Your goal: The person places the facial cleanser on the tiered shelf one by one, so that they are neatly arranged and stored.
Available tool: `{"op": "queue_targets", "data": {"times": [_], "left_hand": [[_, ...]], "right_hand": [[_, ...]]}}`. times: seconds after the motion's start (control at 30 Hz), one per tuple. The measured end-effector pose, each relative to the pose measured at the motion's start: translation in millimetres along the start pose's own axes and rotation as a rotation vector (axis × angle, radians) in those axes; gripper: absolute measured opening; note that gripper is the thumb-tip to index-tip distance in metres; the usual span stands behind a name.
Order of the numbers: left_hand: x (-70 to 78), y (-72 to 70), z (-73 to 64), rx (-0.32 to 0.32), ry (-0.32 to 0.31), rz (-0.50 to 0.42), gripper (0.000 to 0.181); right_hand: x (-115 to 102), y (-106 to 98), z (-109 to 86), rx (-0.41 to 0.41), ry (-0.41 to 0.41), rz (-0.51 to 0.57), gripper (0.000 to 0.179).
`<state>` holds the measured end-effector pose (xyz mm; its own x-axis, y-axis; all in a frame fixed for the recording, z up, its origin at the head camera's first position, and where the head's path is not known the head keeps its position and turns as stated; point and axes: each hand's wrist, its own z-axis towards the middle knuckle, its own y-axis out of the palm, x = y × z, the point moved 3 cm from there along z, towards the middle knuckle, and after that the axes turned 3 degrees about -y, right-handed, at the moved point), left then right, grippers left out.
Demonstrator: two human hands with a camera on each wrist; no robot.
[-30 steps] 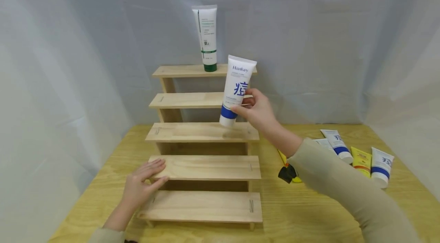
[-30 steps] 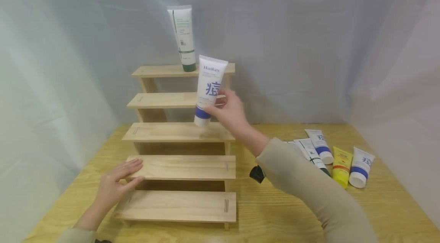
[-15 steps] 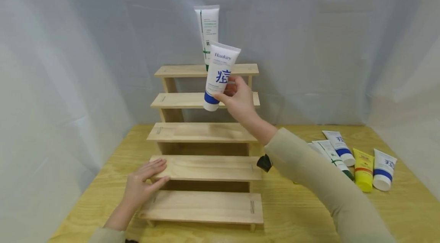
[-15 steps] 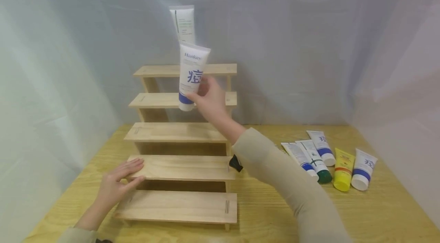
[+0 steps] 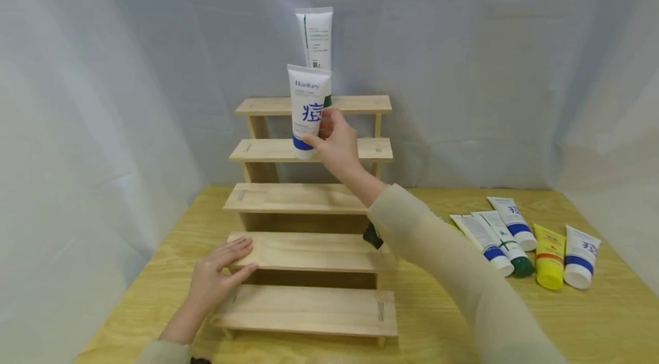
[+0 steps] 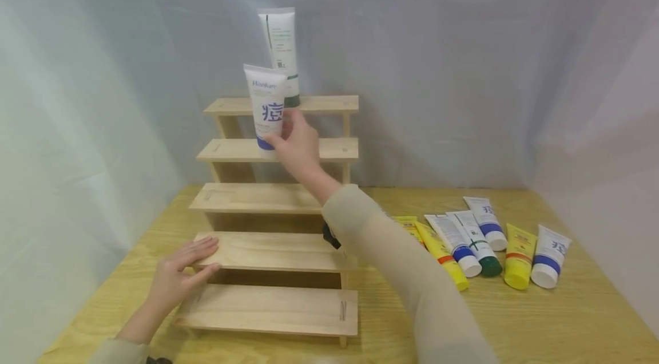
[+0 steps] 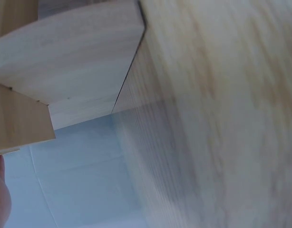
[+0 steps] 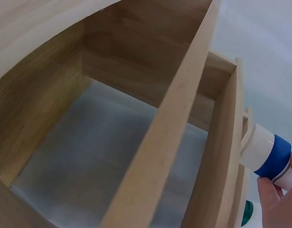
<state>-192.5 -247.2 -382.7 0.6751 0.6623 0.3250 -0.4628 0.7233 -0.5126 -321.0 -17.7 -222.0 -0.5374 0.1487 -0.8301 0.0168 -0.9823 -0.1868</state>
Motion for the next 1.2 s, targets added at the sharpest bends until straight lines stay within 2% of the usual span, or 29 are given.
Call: {"op": "queue_targets", "data": {"times": [0.43,0.8,1.07,1.2], "left_hand": [[0.8,-1.9,-0.4,-0.012,-0.015,0.002,0.036],[0.2,-4.0,-0.4,-0.01,-0.012,-0.002,0.037],[0.1,-4.3,-1.6,0.001,-0.002,-0.012,0.035],[0.0,-4.5,-2.7,-0.001,-0.007,-0.005,0.037]], "right_hand": [[4.2,12.9,6.7,0.021,0.009,-0.059,0.044],[6.9,18.9,6.7,0.019,-0.054,-0.098,0.04],[14.9,19.1,2.2,-0.085,0.032,-0.17,0.045],[18.8,22.3,0.5,-0.108,0.036,-0.192,0.047]]}}
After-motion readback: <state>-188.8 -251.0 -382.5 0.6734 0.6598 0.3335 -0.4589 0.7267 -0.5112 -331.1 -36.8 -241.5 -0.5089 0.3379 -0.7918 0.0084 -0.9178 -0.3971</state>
